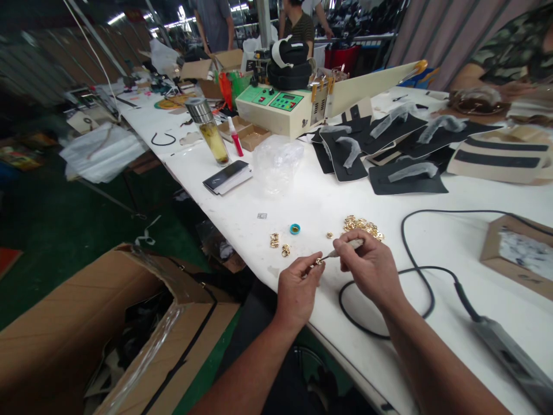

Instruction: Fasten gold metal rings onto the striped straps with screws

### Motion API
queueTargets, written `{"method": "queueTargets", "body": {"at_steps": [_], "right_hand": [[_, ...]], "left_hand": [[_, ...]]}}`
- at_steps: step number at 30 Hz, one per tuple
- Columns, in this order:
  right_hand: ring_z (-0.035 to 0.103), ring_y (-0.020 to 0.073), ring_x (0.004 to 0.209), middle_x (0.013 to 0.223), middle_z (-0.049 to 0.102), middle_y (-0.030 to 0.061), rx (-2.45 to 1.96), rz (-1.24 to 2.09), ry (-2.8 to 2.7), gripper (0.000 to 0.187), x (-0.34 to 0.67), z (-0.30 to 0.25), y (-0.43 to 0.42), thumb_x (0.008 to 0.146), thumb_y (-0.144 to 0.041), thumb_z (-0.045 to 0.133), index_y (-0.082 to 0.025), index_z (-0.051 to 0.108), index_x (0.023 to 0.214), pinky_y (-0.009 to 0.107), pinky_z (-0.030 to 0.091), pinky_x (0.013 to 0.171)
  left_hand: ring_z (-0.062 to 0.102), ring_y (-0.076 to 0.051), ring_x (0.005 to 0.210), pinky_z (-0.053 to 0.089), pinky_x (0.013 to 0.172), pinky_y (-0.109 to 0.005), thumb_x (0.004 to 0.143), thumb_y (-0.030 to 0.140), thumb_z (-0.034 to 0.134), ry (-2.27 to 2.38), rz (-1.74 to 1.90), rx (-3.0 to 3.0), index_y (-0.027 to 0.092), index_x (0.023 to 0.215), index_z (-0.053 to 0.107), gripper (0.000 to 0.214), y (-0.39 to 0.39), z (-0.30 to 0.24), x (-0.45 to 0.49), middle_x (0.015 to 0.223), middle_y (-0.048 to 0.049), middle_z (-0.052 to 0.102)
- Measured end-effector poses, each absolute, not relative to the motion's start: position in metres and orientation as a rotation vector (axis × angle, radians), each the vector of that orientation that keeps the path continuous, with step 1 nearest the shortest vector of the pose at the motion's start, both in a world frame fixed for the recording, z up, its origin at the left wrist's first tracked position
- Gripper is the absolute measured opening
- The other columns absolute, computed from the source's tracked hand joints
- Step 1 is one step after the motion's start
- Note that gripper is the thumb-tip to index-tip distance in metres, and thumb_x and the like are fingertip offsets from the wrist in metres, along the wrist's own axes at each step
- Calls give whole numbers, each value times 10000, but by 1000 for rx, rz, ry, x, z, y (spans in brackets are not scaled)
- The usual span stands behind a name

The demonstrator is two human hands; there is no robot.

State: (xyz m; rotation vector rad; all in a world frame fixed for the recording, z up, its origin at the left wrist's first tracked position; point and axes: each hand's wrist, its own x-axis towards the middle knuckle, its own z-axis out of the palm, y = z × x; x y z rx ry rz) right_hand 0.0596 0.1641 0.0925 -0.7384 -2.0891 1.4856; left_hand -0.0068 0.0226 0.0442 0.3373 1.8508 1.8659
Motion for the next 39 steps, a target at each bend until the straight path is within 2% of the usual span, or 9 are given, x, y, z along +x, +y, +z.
{"method": "queueTargets", "body": {"at_steps": [13, 16, 18, 22, 28, 32, 39], "right_hand": [[489, 125, 465, 533, 583, -36, -704, 1384, -2164, 268, 60, 91, 165, 912, -445, 664, -214, 644, 777, 252, 372, 480], [507, 134, 453, 522, 576, -38, -683, 1315, -2217, 263, 60, 92, 165, 913, -445, 654, -220, 637, 777, 264, 371, 484], [532, 139, 456, 527, 581, -38, -658, 1279, -2244, 258, 59, 94, 165, 914, -440, 647, -225, 628, 773, 267, 382, 493], [537, 132, 471, 567, 604, -34, -595, 1235, -2270, 257, 59, 95, 164, 907, -433, 637, -228, 613, 754, 264, 386, 502], [527, 136, 475, 522, 580, -46, -576, 1357, -2284, 272, 58, 96, 163, 935, -457, 629, -229, 622, 787, 269, 386, 521], [526, 135, 466, 517, 607, -42, -620, 1555, -2186, 314, 60, 101, 163, 952, -505, 638, -227, 624, 806, 270, 386, 520], [545, 146, 521, 556, 605, -38, -760, 1738, -1783, 321, 62, 99, 180, 929, -530, 707, -225, 645, 848, 273, 433, 560]], "left_hand": [[540, -85, 615, 429, 568, -223, 868, 388, 772, 1848, 1855, 340, 203, 1162, 814, 349, 22, 42, -8, 848, -17, 697], [538, -77, 602, 440, 551, -211, 819, 408, 821, 1744, 1929, 224, 185, 1212, 773, 454, 24, 43, -6, 860, -12, 698], [543, -76, 592, 448, 538, -207, 769, 409, 860, 1702, 1977, 154, 174, 1166, 758, 473, 25, 44, -5, 865, -11, 702], [540, -83, 565, 453, 540, -210, 771, 421, 853, 1761, 1966, 144, 164, 971, 746, 342, 22, 45, -4, 742, 10, 675], [541, -112, 562, 435, 571, -237, 838, 352, 777, 2144, 1764, 331, 200, 921, 813, 177, 11, 52, -3, 623, 26, 649], [604, -142, 642, 491, 655, -267, 859, 310, 756, 2264, 1714, 526, 237, 911, 835, 120, 4, 60, -3, 744, -1, 738], [625, -159, 727, 529, 762, -308, 888, 259, 733, 2577, 1560, 824, 246, 889, 801, 69, -21, 49, -33, 954, -16, 770]]}}
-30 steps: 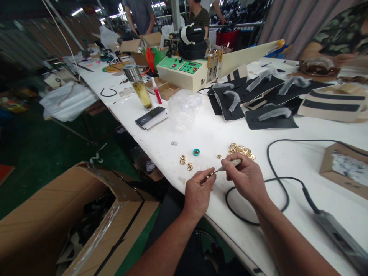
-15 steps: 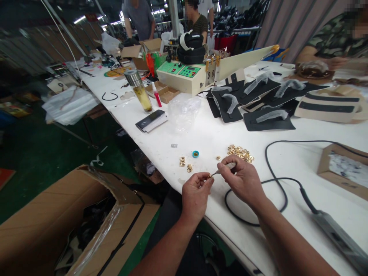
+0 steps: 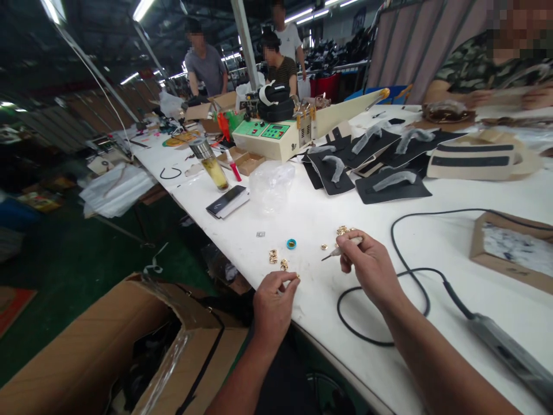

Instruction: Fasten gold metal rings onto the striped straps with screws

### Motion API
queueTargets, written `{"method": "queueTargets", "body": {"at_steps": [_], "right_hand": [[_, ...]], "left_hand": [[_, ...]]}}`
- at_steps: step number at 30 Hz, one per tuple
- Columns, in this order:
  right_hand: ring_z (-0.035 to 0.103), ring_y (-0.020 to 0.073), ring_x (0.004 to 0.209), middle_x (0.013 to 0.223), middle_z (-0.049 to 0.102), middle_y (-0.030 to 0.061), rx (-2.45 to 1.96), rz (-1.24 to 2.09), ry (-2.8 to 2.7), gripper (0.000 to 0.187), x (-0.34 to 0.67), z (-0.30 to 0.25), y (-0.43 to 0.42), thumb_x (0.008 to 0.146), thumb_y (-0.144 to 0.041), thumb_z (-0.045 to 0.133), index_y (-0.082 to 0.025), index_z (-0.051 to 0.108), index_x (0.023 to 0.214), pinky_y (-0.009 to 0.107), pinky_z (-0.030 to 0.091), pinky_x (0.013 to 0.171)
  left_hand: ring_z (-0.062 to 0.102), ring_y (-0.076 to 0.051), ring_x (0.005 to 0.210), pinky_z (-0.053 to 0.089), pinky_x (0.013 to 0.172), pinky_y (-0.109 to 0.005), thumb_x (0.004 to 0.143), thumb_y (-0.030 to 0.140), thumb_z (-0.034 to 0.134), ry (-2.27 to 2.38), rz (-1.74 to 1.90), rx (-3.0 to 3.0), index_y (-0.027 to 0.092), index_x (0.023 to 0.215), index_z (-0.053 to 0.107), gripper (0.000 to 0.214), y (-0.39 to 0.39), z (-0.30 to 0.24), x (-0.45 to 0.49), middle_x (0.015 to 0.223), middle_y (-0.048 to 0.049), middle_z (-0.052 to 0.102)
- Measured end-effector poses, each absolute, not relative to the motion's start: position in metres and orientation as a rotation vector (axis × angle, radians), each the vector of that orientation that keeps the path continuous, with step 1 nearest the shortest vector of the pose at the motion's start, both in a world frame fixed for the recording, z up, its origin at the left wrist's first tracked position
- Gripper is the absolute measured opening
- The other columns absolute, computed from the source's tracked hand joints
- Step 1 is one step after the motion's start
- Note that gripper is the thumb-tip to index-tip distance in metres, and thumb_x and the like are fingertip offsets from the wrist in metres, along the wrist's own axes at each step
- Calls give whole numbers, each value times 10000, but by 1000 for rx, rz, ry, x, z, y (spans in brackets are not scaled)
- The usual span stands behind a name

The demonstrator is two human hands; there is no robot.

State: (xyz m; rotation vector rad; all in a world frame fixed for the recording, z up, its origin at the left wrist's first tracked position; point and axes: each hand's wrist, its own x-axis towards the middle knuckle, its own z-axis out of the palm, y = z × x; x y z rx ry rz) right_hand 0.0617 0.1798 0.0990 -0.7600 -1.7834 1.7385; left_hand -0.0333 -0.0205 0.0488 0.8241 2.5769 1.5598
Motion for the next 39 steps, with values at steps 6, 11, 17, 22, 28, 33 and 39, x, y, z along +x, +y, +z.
{"method": "queueTargets", "body": {"at_steps": [6, 11, 17, 22, 28, 33, 39], "right_hand": [[483, 116, 461, 578, 543, -57, -782, 1917, -1359, 349, 55, 74, 206, 835, -503, 819, -207, 633, 837, 256, 385, 458], [474, 94, 443, 575, 481, -81, -803, 2038, -1084, 373, 54, 67, 219, 782, -442, 873, -202, 587, 790, 226, 368, 410], [458, 89, 444, 569, 469, -85, -769, 2101, -945, 401, 54, 66, 226, 775, -435, 875, -211, 543, 779, 212, 324, 393], [439, 83, 443, 577, 474, -90, -752, 2105, -929, 417, 56, 71, 226, 749, -448, 882, -212, 542, 799, 207, 303, 385], [441, 88, 439, 563, 473, -90, -772, 2130, -940, 402, 54, 73, 225, 761, -462, 855, -216, 540, 805, 212, 322, 394], [449, 86, 453, 570, 473, -87, -741, 2157, -983, 389, 52, 72, 218, 784, -449, 853, -211, 546, 792, 217, 363, 422], [483, 87, 454, 570, 492, -83, -723, 2163, -1168, 386, 46, 62, 194, 811, -482, 853, -193, 598, 837, 210, 353, 442]], "left_hand": [[670, -231, 952, 526, 883, -360, 929, 236, 693, 2902, 1093, 1120, 260, 889, 786, 104, -35, 38, -69, 925, -28, 713], [688, -225, 918, 541, 866, -351, 954, 205, 666, 3000, 1035, 1187, 260, 1059, 758, 149, -25, 44, -75, 935, -26, 695], [693, -213, 1070, 535, 923, -324, 1024, 220, 583, 2761, 804, 1525, 262, 1239, 707, 252, 38, 65, -58, 1132, -50, 718], [679, -259, 1058, 519, 782, -337, 980, 234, 641, 2762, 510, 1409, 239, 1285, 685, 308, 92, 61, -58, 1193, -82, 694], [682, -225, 965, 493, 811, -332, 1021, 256, 571, 2741, 672, 1348, 239, 1062, 748, 182, 100, 49, -62, 1121, -65, 699], [692, -219, 1034, 501, 943, -340, 1007, 250, 597, 2602, 978, 1290, 222, 1120, 743, 187, 77, 49, -55, 1134, -62, 758], [679, -150, 662, 559, 685, -283, 1022, 387, 565, 2423, 1358, 913, 178, 1163, 742, 308, 44, 47, -35, 898, -46, 779]]}}
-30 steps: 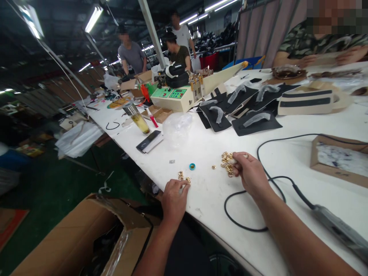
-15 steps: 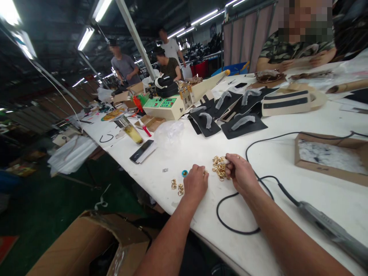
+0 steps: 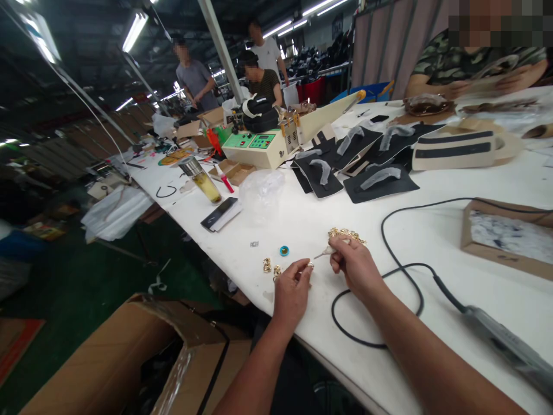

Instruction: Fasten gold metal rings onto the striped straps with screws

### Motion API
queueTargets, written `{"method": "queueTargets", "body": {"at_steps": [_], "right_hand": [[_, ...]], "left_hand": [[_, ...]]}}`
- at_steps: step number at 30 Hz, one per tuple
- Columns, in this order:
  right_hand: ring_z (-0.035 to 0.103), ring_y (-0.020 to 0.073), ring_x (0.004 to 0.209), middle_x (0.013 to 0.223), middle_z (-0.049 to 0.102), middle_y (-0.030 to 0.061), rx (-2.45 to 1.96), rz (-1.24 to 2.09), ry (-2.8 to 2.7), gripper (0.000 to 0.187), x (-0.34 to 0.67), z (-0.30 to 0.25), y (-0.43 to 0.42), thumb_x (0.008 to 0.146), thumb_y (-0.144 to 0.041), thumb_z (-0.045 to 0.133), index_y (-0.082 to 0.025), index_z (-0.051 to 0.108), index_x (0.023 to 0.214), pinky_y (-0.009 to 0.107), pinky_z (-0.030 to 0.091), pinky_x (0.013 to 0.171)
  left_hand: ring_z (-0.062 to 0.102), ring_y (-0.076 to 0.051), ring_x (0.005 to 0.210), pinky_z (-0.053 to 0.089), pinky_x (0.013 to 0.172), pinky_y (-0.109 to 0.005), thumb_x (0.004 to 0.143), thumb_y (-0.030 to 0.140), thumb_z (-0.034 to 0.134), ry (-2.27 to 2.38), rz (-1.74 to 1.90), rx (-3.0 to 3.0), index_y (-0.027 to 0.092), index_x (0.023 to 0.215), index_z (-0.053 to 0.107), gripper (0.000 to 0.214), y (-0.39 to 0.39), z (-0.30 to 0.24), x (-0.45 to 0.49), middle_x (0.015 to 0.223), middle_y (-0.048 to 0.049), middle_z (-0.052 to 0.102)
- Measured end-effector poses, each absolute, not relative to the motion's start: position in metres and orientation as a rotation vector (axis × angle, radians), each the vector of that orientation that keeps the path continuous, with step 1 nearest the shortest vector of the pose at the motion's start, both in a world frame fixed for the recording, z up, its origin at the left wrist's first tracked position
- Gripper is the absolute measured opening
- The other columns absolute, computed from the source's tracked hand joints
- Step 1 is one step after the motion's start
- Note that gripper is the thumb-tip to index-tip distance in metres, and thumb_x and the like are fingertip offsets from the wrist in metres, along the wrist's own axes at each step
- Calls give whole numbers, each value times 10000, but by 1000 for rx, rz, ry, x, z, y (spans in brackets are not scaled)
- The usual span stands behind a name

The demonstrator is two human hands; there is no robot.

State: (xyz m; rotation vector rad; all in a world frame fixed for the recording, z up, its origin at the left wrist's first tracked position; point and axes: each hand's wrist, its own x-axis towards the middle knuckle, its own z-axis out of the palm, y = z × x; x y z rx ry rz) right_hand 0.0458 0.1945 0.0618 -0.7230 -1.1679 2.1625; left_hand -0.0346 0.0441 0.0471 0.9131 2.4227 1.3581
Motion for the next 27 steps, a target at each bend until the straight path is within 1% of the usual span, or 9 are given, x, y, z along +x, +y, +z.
{"method": "queueTargets", "body": {"at_steps": [2, 3, 5, 8, 12, 17, 20, 23, 27], "right_hand": [[493, 94, 457, 564, 499, -83, -706, 2165, -1245, 384, 44, 57, 186, 822, -497, 849, -193, 616, 861, 216, 365, 455], [495, 96, 460, 566, 505, -80, -698, 2158, -1280, 382, 43, 55, 183, 831, -504, 843, -194, 621, 862, 219, 371, 462], [495, 102, 468, 564, 518, -74, -696, 2120, -1352, 380, 43, 52, 179, 846, -517, 827, -197, 623, 855, 227, 379, 474], [500, 118, 481, 551, 543, -62, -723, 1994, -1506, 367, 46, 53, 176, 871, -535, 794, -208, 630, 860, 245, 396, 497], [532, 130, 508, 562, 596, -42, -741, 1784, -1733, 338, 52, 64, 173, 909, -537, 738, -216, 644, 859, 259, 421, 537], [554, 138, 498, 559, 625, -26, -749, 1589, -1924, 314, 54, 75, 168, 913, -512, 698, -214, 650, 828, 260, 423, 526], [530, 135, 479, 541, 605, -33, -728, 1514, -2003, 300, 53, 74, 168, 915, -497, 681, -215, 653, 816, 261, 402, 507], [524, 135, 478, 547, 605, -32, -698, 1432, -2078, 294, 53, 71, 169, 918, -488, 670, -215, 657, 810, 267, 396, 509], [546, 137, 470, 561, 621, -29, -682, 1369, -2146, 283, 53, 71, 169, 923, -476, 651, -218, 656, 807, 272, 397, 508]], "left_hand": [[655, -140, 610, 539, 617, -260, 994, 418, 602, 2280, 1501, 744, 172, 1149, 748, 326, 38, 47, -28, 813, -30, 756], [650, -137, 617, 533, 613, -254, 972, 411, 630, 2219, 1567, 676, 175, 1139, 753, 314, 36, 46, -25, 813, -28, 749], [649, -136, 672, 529, 641, -253, 941, 362, 653, 2182, 1654, 621, 192, 1125, 760, 272, 33, 45, -23, 882, -38, 750], [643, -137, 754, 529, 692, -259, 938, 295, 625, 2264, 1655, 684, 209, 1159, 735, 262, 31, 43, -22, 994, -49, 742], [647, -132, 740, 528, 705, -261, 923, 272, 645, 2265, 1657, 697, 206, 1251, 612, 336, 31, 42, -20, 936, -12, 725], [647, -119, 700, 520, 684, -250, 903, 241, 658, 2307, 1622, 711, 221, 1160, 600, 263, 32, 41, -17, 898, 11, 722], [637, -109, 662, 522, 669, -245, 884, 208, 662, 2334, 1609, 747, 225, 1278, 577, 404, 32, 41, -17, 902, 21, 726], [651, -105, 657, 538, 698, -253, 870, 174, 652, 2358, 1593, 783, 216, 1408, 517, 556, 32, 41, -17, 930, 18, 738], [657, -108, 654, 538, 697, -257, 876, 172, 630, 2381, 1542, 805, 205, 1461, 481, 605, 32, 42, -17, 912, 23, 735]]}}
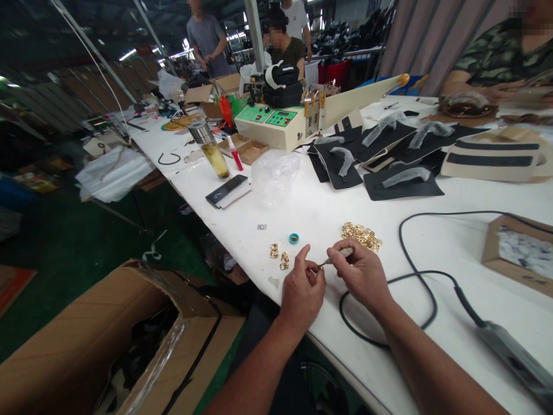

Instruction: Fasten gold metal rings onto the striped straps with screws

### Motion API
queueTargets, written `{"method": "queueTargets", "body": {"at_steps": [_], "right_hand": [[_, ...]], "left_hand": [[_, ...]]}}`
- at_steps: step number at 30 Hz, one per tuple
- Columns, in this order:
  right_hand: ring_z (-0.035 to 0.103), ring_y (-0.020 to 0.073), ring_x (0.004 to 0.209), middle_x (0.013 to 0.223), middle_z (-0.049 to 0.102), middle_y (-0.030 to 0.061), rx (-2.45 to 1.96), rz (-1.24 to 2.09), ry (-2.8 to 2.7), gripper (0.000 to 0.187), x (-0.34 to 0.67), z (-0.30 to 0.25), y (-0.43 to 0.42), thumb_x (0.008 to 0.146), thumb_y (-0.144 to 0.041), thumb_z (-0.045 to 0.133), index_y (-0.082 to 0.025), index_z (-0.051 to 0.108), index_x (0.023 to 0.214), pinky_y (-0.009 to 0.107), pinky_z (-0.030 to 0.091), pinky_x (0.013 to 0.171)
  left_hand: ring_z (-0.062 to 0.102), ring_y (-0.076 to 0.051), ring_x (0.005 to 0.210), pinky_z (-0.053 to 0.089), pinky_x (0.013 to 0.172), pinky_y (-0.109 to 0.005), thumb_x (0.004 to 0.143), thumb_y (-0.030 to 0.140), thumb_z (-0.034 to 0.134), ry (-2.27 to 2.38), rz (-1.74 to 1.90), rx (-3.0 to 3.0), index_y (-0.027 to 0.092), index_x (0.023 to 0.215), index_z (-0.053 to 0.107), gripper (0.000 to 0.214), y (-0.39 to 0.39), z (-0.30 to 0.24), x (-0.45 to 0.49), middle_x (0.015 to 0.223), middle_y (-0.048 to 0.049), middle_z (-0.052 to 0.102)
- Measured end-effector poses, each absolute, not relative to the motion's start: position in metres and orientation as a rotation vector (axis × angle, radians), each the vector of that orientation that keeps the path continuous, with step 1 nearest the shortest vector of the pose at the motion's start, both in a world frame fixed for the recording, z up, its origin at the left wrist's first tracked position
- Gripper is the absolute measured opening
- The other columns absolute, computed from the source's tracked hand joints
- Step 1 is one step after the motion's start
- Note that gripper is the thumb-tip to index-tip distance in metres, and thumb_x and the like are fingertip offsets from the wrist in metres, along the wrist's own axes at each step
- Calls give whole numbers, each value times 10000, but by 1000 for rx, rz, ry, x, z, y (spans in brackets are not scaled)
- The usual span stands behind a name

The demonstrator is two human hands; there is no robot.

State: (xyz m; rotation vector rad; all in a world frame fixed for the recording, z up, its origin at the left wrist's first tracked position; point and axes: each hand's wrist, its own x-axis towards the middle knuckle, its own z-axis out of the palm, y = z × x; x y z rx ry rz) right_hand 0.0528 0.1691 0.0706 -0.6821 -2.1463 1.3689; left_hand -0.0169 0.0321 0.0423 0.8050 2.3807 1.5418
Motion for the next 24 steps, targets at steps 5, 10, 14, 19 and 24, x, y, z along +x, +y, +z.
{"method": "queueTargets", "body": {"at_steps": [5, 10, 14, 19, 24], "right_hand": [[558, 135, 473, 592, 639, -20, -645, 1303, -2181, 275, 54, 72, 169, 915, -463, 629, -223, 638, 780, 266, 409, 504], [564, 122, 492, 625, 650, -26, -588, 1194, -2241, 233, 54, 74, 172, 908, -418, 626, -223, 639, 782, 253, 413, 521], [506, 114, 455, 539, 562, -53, -527, 1188, -2257, 225, 55, 77, 174, 908, -399, 621, -224, 631, 767, 251, 374, 491], [537, 132, 477, 540, 582, -46, -566, 1272, -2295, 279, 55, 80, 173, 936, -463, 617, -228, 632, 788, 262, 395, 518], [576, 152, 471, 524, 613, -37, -584, 1376, -2289, 338, 54, 82, 172, 935, -551, 652, -227, 644, 836, 281, 417, 541]], "left_hand": [[665, -117, 675, 549, 737, -275, 876, 167, 620, 2420, 1489, 843, 214, 1475, 471, 619, 32, 42, -16, 926, 24, 736], [656, -122, 662, 557, 723, -290, 863, 153, 641, 2516, 1384, 906, 235, 1434, 504, 592, 31, 40, -17, 954, 23, 747], [653, -124, 662, 570, 731, -294, 879, 148, 647, 2605, 1343, 1050, 245, 1416, 520, 560, 28, 38, -17, 949, 27, 750], [692, -148, 729, 589, 768, -304, 892, 126, 614, 2688, 1282, 1219, 252, 1440, 509, 572, 22, 37, -16, 959, 15, 760], [711, -158, 769, 593, 792, -319, 912, 128, 581, 2701, 1272, 1247, 235, 1439, 504, 544, 18, 42, -13, 996, -4, 777]]}}
